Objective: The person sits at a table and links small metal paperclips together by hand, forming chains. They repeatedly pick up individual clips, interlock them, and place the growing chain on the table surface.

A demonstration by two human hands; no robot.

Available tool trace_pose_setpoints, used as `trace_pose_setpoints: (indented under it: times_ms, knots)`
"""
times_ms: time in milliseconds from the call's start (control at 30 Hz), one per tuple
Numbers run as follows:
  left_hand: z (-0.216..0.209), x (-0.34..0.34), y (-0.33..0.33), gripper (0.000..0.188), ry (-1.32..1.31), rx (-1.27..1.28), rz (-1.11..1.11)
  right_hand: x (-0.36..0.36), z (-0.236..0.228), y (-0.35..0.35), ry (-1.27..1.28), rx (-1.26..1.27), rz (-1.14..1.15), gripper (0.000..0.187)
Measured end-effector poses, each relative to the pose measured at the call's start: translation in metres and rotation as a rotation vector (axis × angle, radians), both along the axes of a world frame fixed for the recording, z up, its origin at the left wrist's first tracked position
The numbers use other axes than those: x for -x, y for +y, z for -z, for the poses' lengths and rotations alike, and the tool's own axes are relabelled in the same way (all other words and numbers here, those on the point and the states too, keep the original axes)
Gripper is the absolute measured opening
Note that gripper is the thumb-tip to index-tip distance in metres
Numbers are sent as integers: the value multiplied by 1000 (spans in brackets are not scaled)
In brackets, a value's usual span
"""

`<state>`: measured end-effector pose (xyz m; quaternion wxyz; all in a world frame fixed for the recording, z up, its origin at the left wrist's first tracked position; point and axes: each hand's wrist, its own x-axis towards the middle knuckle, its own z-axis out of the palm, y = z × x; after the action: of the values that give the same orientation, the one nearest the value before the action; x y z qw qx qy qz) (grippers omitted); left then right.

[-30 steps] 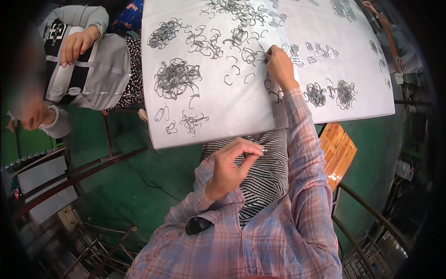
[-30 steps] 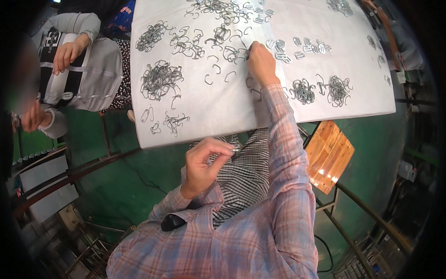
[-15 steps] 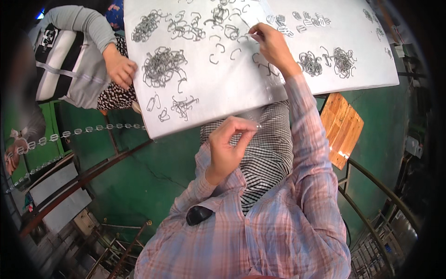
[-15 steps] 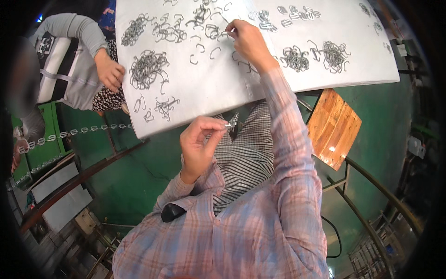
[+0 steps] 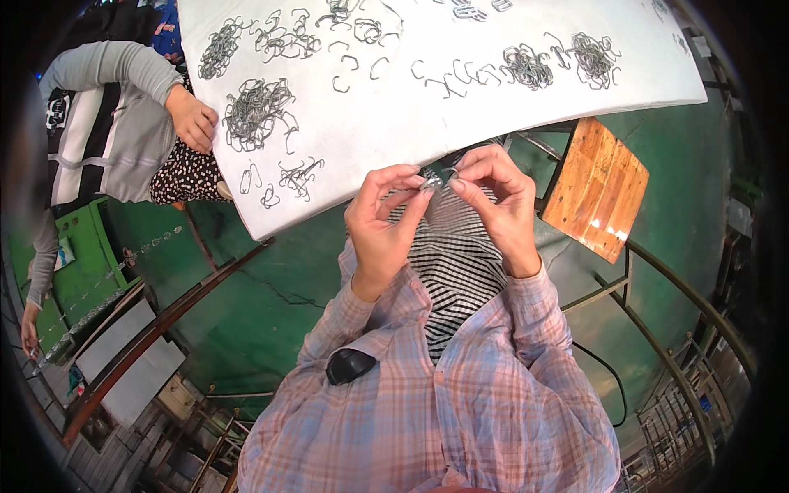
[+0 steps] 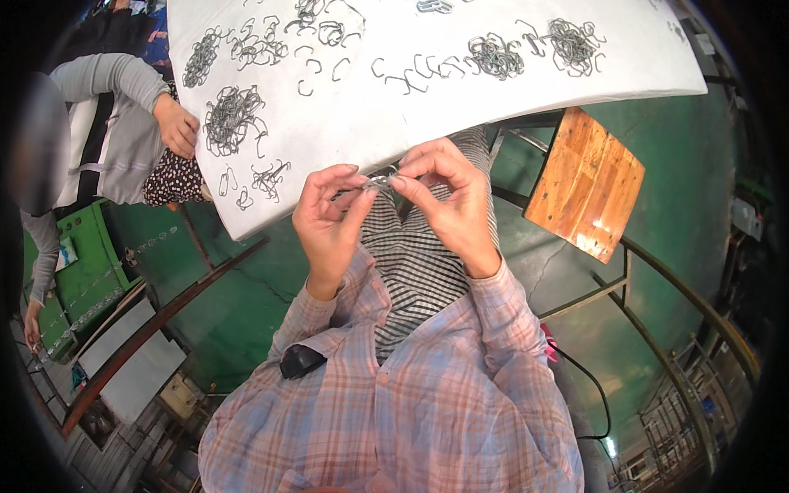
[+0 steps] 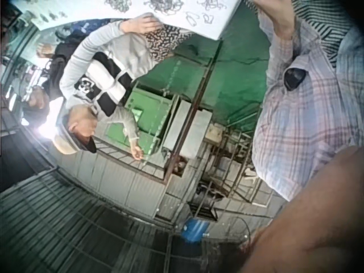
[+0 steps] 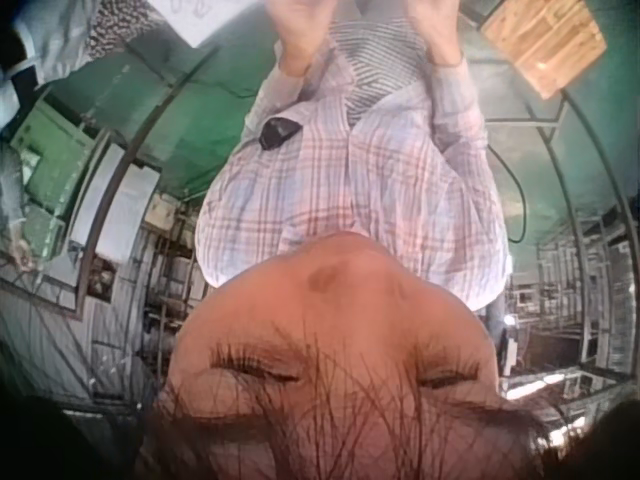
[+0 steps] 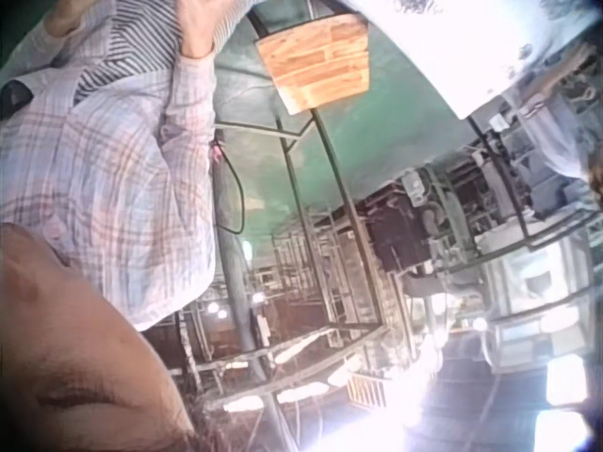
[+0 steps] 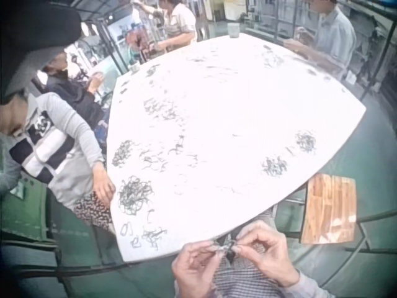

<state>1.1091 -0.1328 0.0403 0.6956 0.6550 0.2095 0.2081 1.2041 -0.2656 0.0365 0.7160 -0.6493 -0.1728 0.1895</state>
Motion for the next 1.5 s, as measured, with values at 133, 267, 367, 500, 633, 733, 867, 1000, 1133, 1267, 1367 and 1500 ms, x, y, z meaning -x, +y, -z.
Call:
trace_pose_setpoints:
  times_ms: [133, 267, 367, 500, 633, 733, 867, 1000, 1133, 1267, 1367, 1500]
  knots:
    - [-6, -4, -1, 34, 8, -51, 24, 2, -4, 9, -87, -2, 24, 11]
    - [-8, -8, -1, 32, 43, -96, 83, 2, -2, 11, -78, -91, 30, 11]
    - [-19, -13, 11, 31, 44, -180, 192, 7, -7, 7, 55, -157, 53, 10]
    - [-23, -18, 37, 34, 66, -277, 222, 7, -5, 2, 0, -215, 103, 8]
    - [-11, -12, 57, 29, 124, -410, 146, 5, -8, -3, -69, -278, 153, 9]
    - [-2, -8, 61, 28, 119, -401, 116, 4, -12, -7, -57, -225, 206, 8]
    - [2, -15, 61, 24, 100, -325, 126, 6, -10, -7, -77, -212, 194, 7]
    - [8, -71, 68, 16, 34, -442, 117, 10, -4, -1, -83, -221, 194, 10]
    - [43, -179, 70, 13, -70, -717, 103, 14, -3, 0, -50, -212, 231, 11]
    - [73, -253, 58, 13, -37, -941, -57, 17, -4, 3, -70, -207, 204, 13]
    - [74, -268, 54, 15, 88, -1012, -90, 19, -8, 5, -84, -171, 200, 13]
    - [63, -231, 54, 19, 36, -553, 115, 18, 2, 5, -77, -143, 165, 13]
